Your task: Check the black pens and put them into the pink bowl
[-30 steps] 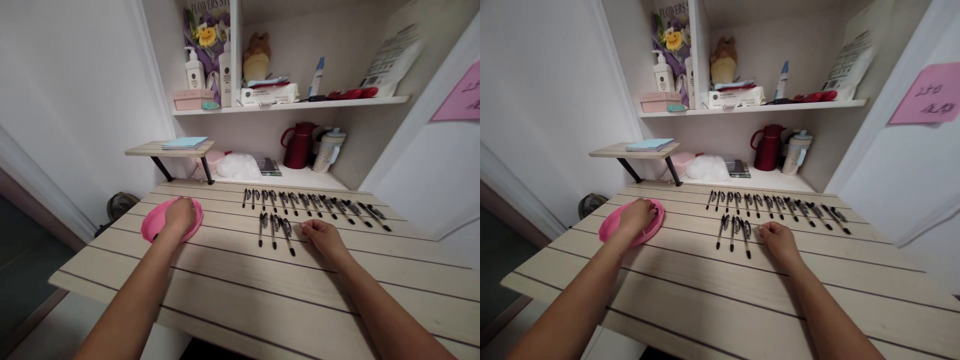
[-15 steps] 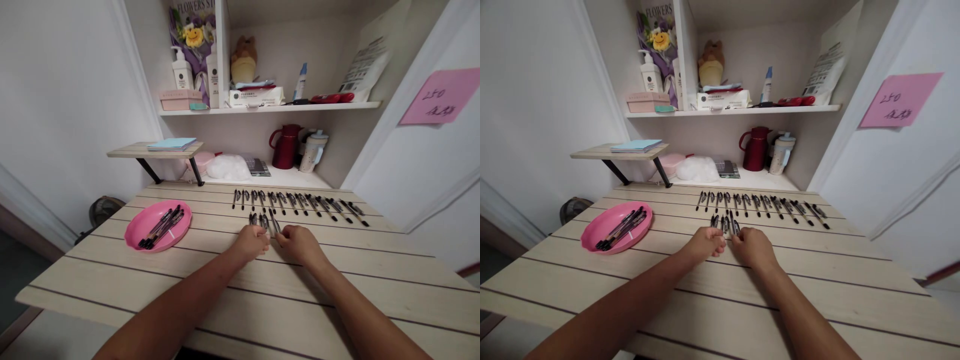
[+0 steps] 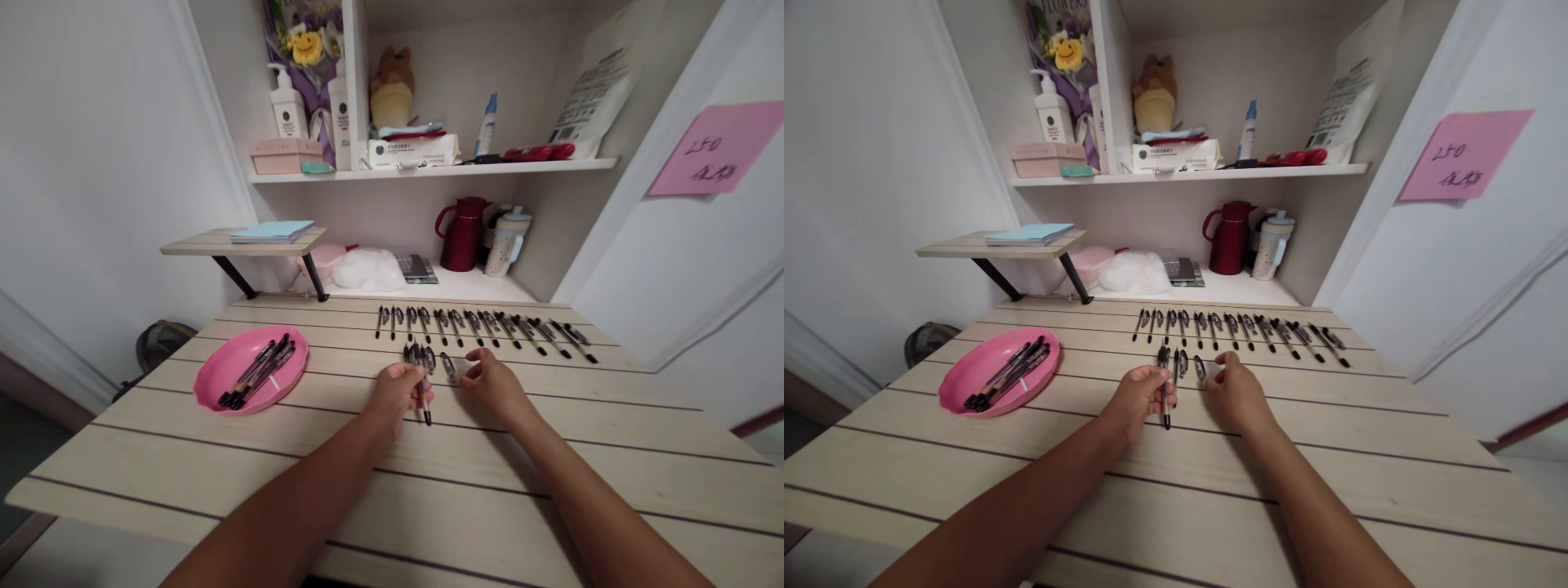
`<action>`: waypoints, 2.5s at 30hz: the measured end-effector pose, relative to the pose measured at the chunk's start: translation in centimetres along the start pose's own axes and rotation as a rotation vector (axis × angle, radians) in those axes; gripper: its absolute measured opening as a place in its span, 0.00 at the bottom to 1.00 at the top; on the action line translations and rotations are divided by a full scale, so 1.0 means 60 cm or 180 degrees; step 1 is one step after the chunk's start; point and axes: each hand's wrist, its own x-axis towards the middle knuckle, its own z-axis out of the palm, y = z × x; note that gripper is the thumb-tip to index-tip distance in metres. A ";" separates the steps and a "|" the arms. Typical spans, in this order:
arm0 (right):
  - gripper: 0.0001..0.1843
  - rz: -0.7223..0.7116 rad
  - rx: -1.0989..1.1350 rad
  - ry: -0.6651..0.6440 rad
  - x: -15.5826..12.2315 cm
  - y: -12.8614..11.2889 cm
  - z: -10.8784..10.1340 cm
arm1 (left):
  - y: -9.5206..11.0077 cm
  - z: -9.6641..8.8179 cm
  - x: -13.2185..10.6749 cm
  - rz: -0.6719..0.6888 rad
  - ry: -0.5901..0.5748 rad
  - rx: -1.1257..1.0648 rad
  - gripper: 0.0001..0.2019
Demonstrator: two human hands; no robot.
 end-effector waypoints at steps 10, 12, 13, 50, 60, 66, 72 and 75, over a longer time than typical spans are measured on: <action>0.23 -0.0134 -0.0696 -0.0043 -0.013 -0.020 0.028 | -0.004 0.007 -0.006 -0.0001 -0.0171 0.0168 0.14; 0.22 -0.0091 -0.0600 -0.0020 -0.012 -0.009 0.017 | -0.004 0.007 -0.009 0.0007 -0.0160 0.0195 0.14; 0.20 -0.0068 -0.0486 0.0011 -0.010 -0.005 0.010 | -0.003 0.008 -0.010 0.0009 -0.0172 0.0211 0.14; 0.16 0.0540 0.3804 -0.0848 -0.019 -0.039 -0.034 | -0.020 0.021 -0.020 0.0583 -0.0395 0.0930 0.09; 0.17 0.0488 0.3773 -0.0614 -0.022 -0.046 -0.028 | -0.020 0.019 -0.019 0.0694 -0.0372 0.1063 0.10; 0.15 0.0485 0.3813 -0.0596 -0.021 -0.043 -0.027 | -0.015 0.022 -0.022 0.0755 -0.0296 0.1160 0.08; 0.14 0.0406 0.3688 -0.0597 -0.017 -0.037 -0.028 | -0.013 0.022 -0.023 0.0645 -0.0368 0.1129 0.08; 0.15 0.0442 0.3732 -0.0721 -0.017 -0.037 -0.029 | -0.012 0.022 -0.024 0.0618 -0.0387 0.1064 0.08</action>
